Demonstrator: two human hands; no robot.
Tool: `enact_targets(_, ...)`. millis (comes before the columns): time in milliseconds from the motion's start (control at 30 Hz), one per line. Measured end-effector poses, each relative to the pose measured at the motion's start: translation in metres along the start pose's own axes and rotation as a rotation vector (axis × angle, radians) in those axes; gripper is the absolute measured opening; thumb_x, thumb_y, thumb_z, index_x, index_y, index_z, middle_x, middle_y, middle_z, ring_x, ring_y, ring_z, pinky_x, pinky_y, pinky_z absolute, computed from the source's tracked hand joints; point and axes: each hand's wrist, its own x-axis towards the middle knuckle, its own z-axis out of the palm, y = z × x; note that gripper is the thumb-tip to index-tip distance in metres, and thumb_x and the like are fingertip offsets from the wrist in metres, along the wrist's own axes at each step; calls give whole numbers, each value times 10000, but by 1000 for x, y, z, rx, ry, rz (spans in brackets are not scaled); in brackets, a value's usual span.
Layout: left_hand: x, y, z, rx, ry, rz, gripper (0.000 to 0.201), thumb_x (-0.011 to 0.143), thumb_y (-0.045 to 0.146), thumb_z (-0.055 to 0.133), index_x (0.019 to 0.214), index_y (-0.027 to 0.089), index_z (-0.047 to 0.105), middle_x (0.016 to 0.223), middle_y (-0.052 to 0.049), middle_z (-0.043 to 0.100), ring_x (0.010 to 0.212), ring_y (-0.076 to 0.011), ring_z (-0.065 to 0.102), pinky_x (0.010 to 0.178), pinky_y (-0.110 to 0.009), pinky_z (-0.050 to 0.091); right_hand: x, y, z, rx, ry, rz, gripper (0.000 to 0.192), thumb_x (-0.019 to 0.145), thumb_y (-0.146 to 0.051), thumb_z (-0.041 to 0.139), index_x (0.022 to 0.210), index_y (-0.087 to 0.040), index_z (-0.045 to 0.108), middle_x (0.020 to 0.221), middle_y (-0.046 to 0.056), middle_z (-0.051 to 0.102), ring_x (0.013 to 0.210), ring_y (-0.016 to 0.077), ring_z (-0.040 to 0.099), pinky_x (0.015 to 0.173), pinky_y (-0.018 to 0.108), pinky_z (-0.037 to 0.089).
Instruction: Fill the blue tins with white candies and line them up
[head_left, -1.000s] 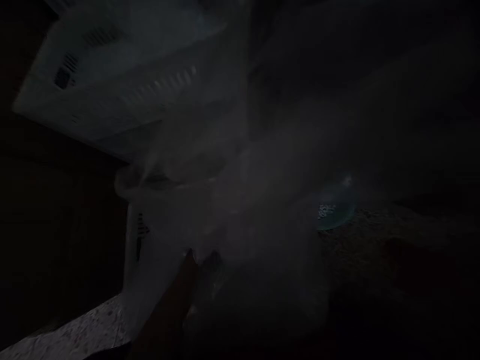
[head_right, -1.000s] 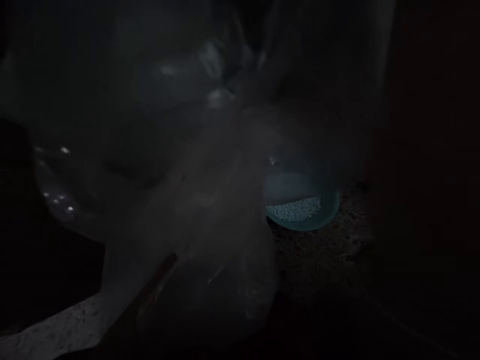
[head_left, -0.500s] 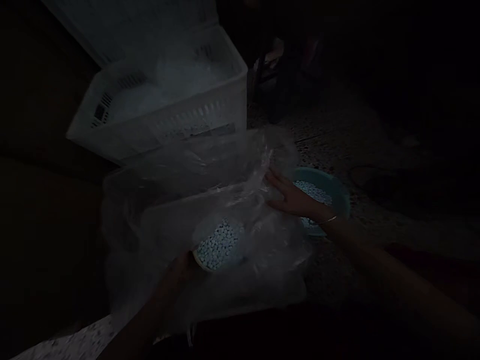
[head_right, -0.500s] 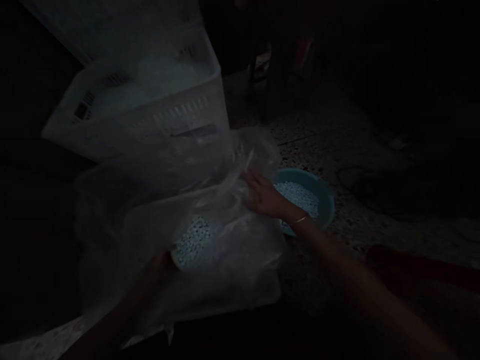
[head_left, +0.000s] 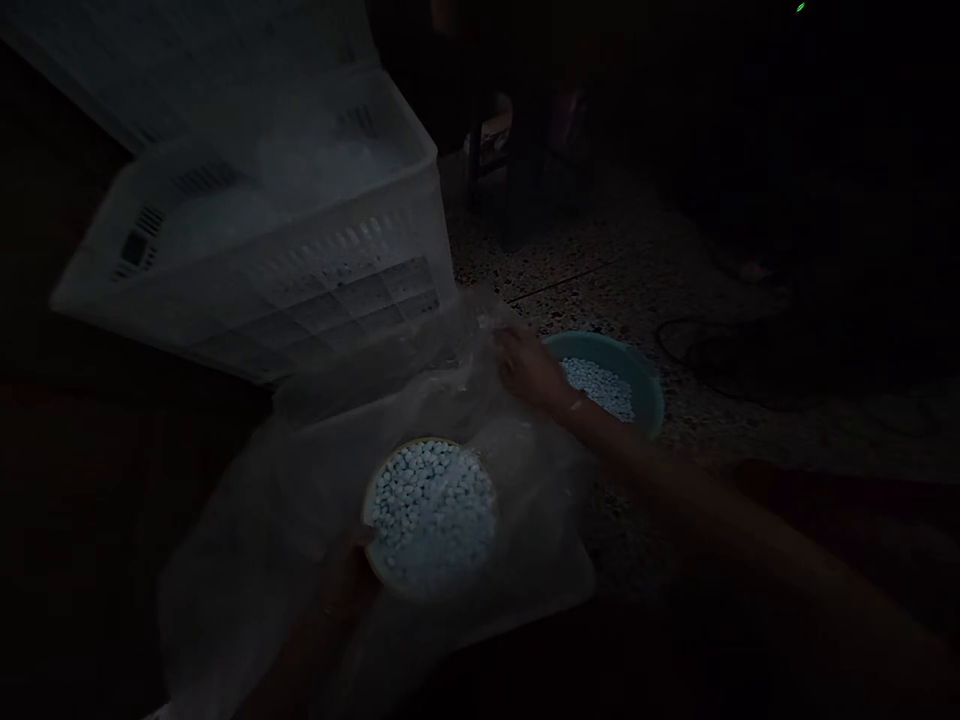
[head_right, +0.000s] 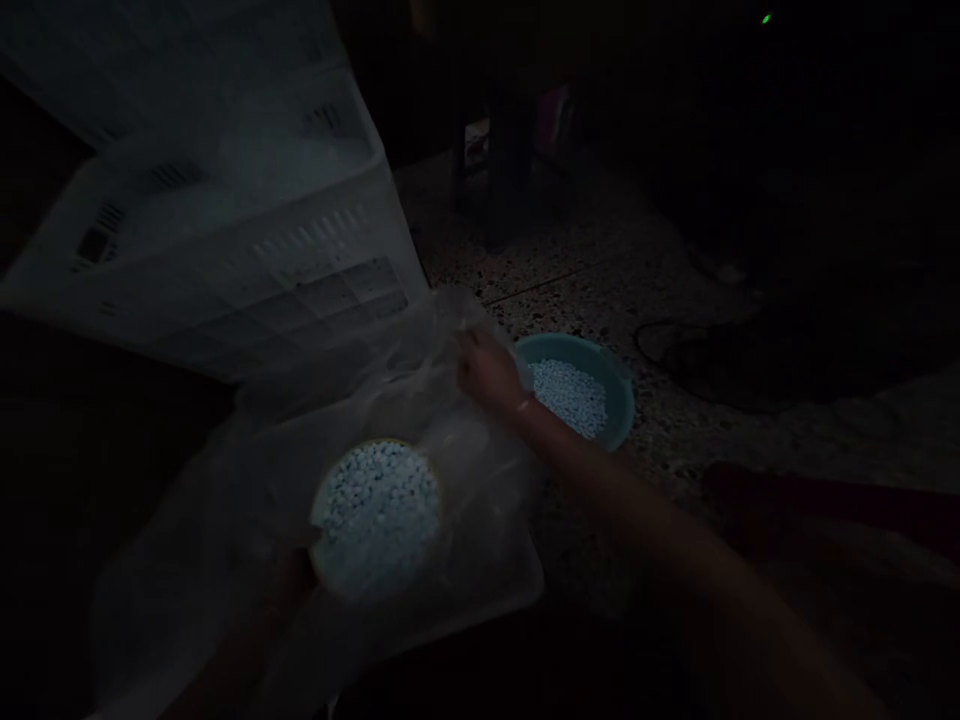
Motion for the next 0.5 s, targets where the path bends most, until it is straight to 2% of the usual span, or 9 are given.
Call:
enact_targets(33,-5,0,3,-24,22,-32,370,548,301,642,890,179,716,720,-68,710,966,-367,652,842,-503,533,-16,-7,-10,13,44,-89,472,876,-216,459,1324,-67,478,1365,203,500,1307,303,419,1099,473,343)
enact_targets(67,-9,1,5,-47,43,-62,387,527,303,643,884,172,714,742,-81,719,985,-377,648,860,-511,528,-34,-15,-21,38,32,-194,462,898,-270,468,1325,-95,483,1348,175,521,1307,293,417,1124,492,307)
enact_targets(133,-15,5,10,-81,79,-86,417,502,306,648,890,164,710,776,-96,730,1019,-390,637,888,-519,521,-72,-30,-41,107,-104,-356,410,930,-343,464,1294,-163,520,1168,113,634,1195,253,521,1139,525,276)
enact_targets(233,-21,15,12,-119,118,-65,526,491,308,641,996,172,698,803,-91,738,1073,-397,615,917,-527,516,-124,-49,-63,195,-322,-481,249,932,-357,484,1069,-221,641,923,56,669,976,202,613,1080,481,378)
enact_targets(300,-24,22,8,-137,127,-61,632,495,318,629,1111,183,665,851,-90,745,1112,-400,597,929,-541,511,-151,-56,-71,199,-369,-521,174,920,-317,511,917,-234,664,840,42,650,899,185,617,1066,452,403)
enact_targets(367,-27,30,2,-137,110,-81,718,516,335,626,1224,210,608,918,-86,745,1147,-396,581,938,-559,505,-168,-55,-74,185,-322,-553,139,909,-295,529,924,-248,659,869,40,651,943,185,614,1108,459,361)
enact_targets(400,-28,34,-1,-131,88,-89,747,533,342,629,1270,232,575,948,-80,743,1162,-392,574,940,-568,501,-173,-52,-74,175,-251,-549,151,906,-312,533,988,-262,649,951,47,657,1026,198,601,1132,480,326)
enact_targets(433,-28,38,-3,-127,50,-89,771,547,347,633,1307,256,543,978,-75,740,1176,-389,566,942,-580,497,-175,-48,-73,157,-144,-495,207,900,-346,540,1077,-280,625,1074,57,645,1139,221,561,1147,511,287)
enact_targets(500,-22,48,1,-124,-63,-60,809,570,357,636,1363,307,481,1044,-59,728,1211,-384,542,948,-597,489,-173,-37,-67,105,110,-202,449,871,-440,564,1295,-305,495,1352,85,510,1359,299,371,1148,598,212)
